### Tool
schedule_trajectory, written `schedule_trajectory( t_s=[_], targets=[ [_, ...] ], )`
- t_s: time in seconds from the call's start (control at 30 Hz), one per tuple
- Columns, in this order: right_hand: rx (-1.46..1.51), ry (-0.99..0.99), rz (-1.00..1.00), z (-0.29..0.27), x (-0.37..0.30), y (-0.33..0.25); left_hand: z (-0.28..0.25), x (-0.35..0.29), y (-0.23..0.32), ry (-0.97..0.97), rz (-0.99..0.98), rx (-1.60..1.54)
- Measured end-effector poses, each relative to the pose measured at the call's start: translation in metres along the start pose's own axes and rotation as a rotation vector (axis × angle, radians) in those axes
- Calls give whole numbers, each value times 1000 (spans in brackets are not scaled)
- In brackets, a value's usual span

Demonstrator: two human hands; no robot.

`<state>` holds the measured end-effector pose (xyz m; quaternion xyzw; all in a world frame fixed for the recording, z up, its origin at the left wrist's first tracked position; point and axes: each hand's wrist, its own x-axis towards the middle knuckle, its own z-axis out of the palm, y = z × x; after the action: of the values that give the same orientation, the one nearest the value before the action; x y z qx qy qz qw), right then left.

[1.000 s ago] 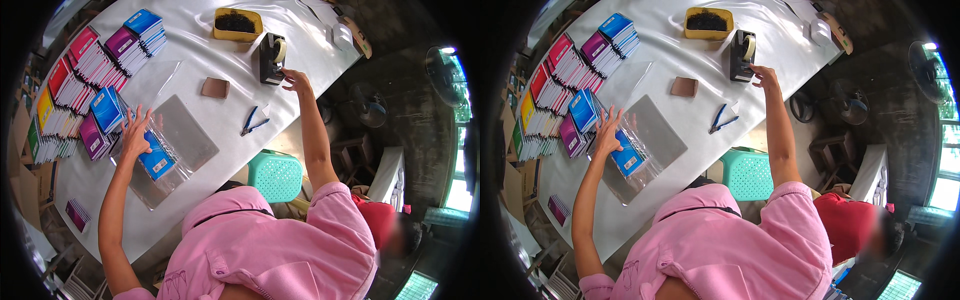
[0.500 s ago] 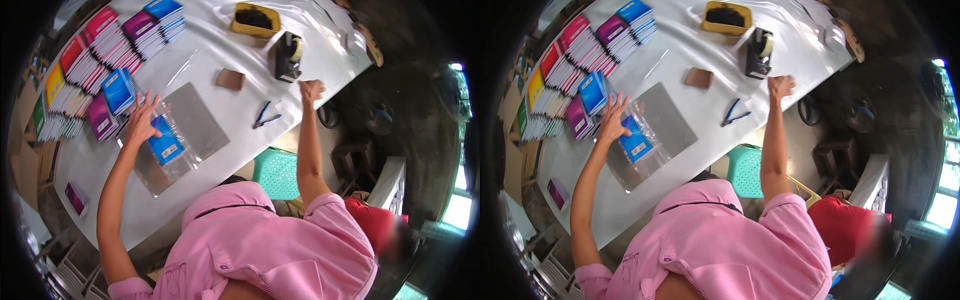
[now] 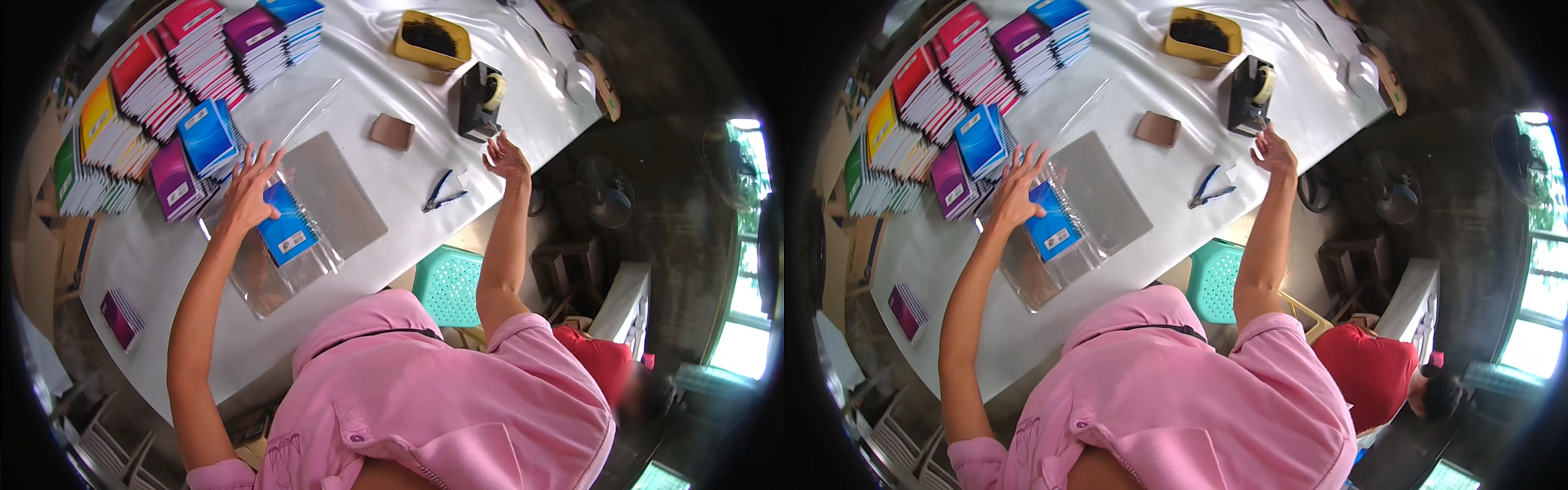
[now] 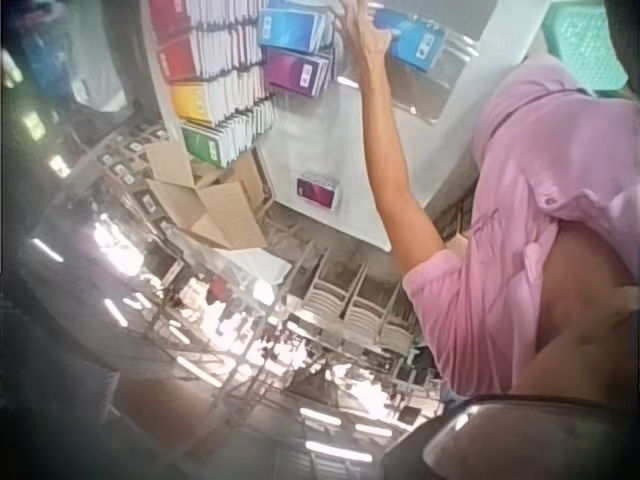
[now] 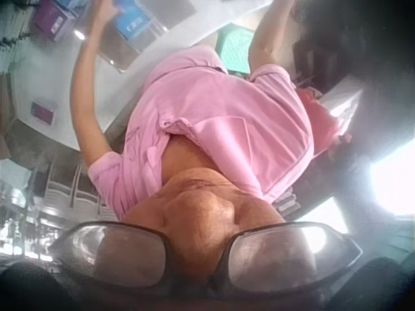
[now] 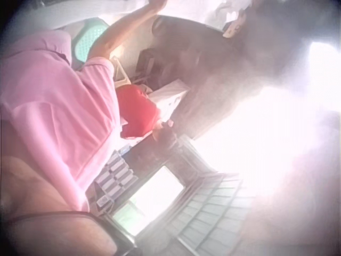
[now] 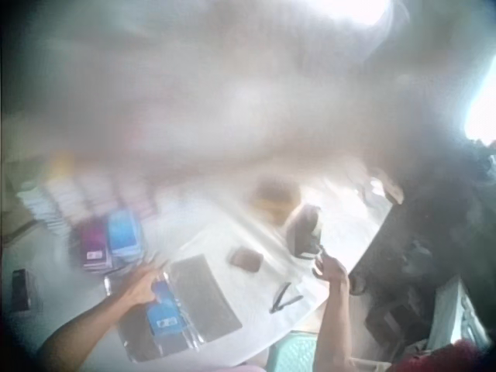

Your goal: The person wraps spiral-bound notebooks in clear plastic sleeves. They place a notebook into a sleeve, fold the plastic edges over the cover, and seal the package using a tape dispenser. The person repeats this process for multiple notebooks of different colors, stacking the finished items on the table.

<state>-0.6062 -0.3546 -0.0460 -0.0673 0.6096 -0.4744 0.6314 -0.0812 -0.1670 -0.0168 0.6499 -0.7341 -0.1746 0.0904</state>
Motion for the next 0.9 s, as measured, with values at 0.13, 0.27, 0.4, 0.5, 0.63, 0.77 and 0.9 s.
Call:
schedule_trajectory(
  t_s=[0.13,0.27,0.4,0.5,0.63,0.77,0.9],
  targets=[
    [80,42,33,2,-6,9,2,4,1,-40,34,-14],
    [-225,240,-203,-29,18,17,10,14,-10,-42,81,-185],
    [-1448,1031,-789,13,9,26,20,9,-36,-50,11,-314],
    [-1607,801,-624,39,-30,20,17,11,-31,-118,-83,-277],
    [-1599,-764,-412,166,-124,99,31,20,-40,-126,-15,-238],
    [-1595,-1257,-316,247,-190,207,32,21,-45,-160,-28,-243],
    [-1773,-1071,-579,260,-192,258,29,23,-42,-176,-38,-244]
  ],
)
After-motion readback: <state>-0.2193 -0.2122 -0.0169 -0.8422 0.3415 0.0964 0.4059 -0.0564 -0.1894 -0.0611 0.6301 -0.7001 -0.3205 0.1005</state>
